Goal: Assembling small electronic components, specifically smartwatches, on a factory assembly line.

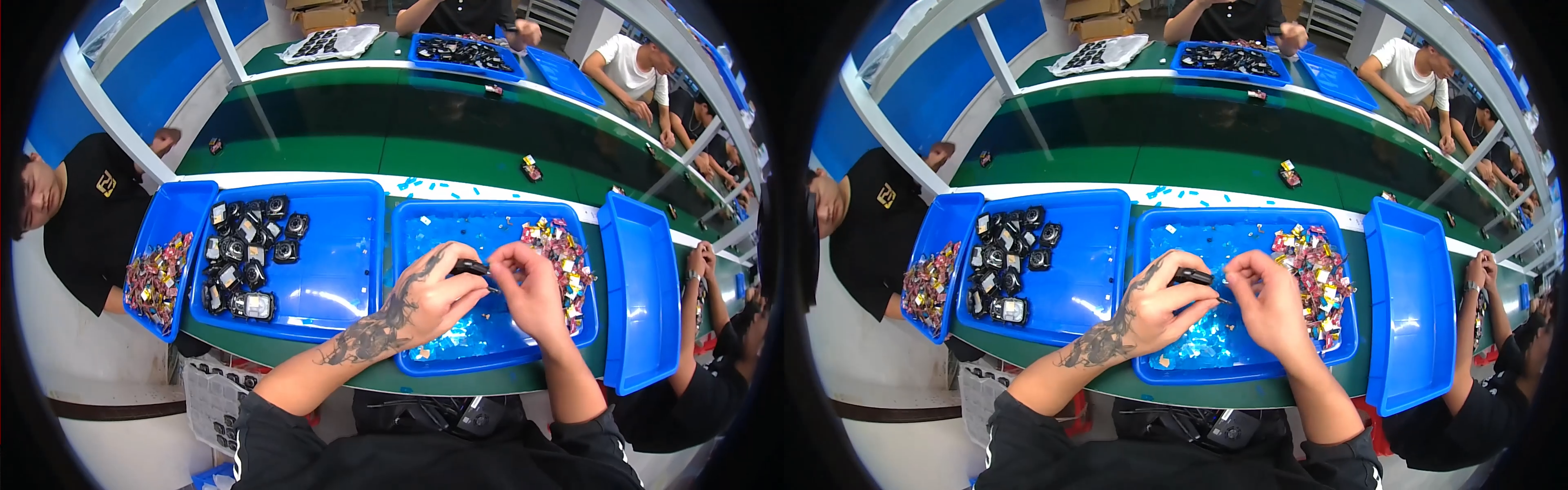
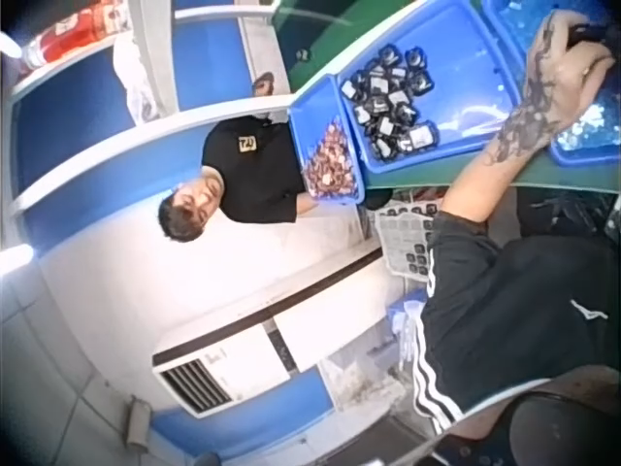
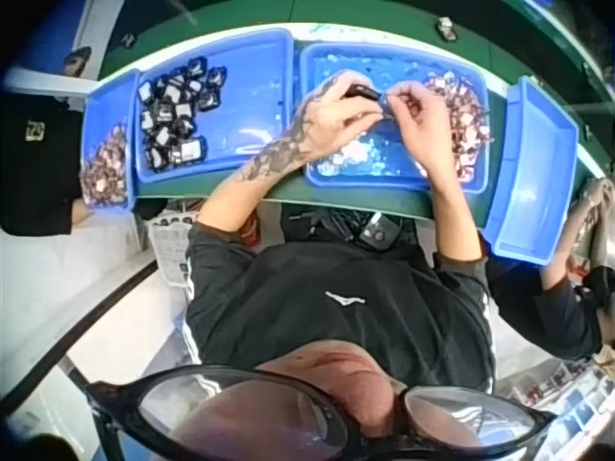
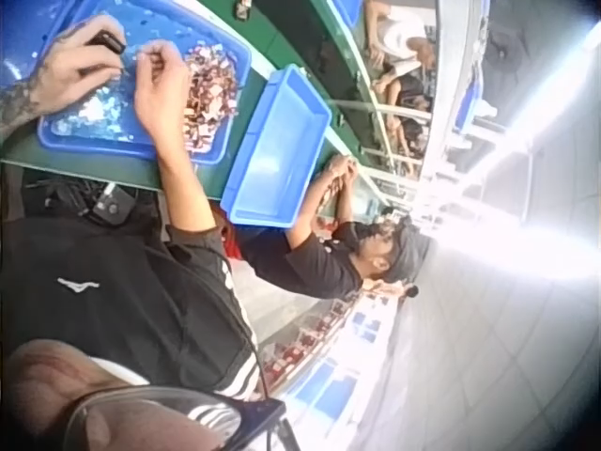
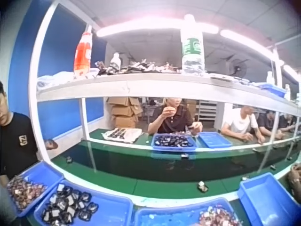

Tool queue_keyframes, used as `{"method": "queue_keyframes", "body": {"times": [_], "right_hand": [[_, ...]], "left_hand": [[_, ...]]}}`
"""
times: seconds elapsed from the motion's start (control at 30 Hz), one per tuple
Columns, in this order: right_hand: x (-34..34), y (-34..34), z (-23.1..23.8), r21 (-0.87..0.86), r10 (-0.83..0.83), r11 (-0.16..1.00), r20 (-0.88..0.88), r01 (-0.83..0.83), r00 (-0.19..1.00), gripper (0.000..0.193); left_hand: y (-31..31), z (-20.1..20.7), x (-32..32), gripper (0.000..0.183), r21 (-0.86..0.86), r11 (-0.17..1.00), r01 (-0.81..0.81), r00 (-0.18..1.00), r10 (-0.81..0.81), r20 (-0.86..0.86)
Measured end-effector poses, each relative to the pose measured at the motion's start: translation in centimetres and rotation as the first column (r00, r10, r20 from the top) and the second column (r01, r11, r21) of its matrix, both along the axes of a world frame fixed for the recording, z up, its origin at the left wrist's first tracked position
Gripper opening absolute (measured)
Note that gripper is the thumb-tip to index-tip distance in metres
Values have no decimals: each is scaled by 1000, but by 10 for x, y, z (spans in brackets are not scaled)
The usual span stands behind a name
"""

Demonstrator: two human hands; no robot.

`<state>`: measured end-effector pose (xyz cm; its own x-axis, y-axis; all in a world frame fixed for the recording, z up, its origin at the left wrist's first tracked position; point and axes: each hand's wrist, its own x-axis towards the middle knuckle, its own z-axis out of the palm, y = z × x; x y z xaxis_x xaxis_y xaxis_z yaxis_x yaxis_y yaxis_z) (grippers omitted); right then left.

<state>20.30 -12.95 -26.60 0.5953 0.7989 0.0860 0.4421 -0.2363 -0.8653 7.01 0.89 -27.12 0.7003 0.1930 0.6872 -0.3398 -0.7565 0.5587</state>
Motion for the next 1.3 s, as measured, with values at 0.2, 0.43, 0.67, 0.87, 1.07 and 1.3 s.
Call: {"method": "queue_keyframes", "body": {"times": [0.2,0.43,0.67,0.87,1.07,1.3], "right_hand": [[-23,-9,2,281,90,960,-341,10,936,23],[-29,-13,18,371,-123,920,-25,124,992,15],[-36,3,22,289,-120,957,270,38,955,19],[-41,6,31,278,-196,945,47,175,980,6],[-38,7,34,255,-154,962,218,96,964,8],[-36,8,26,308,-149,947,152,97,977,6]], "left_hand": [[-7,0,-7,12,-476,868,-139,958,-4,-287],[-7,2,-3,46,-910,388,147,955,-295,28],[-12,-2,-2,41,-941,330,75,875,-474,-96],[-14,-5,-4,43,-918,351,186,888,-460,4],[-18,-2,-4,43,-919,347,188,894,-447,14],[-19,-8,-4,45,-902,376,213,895,-445,26]]}}
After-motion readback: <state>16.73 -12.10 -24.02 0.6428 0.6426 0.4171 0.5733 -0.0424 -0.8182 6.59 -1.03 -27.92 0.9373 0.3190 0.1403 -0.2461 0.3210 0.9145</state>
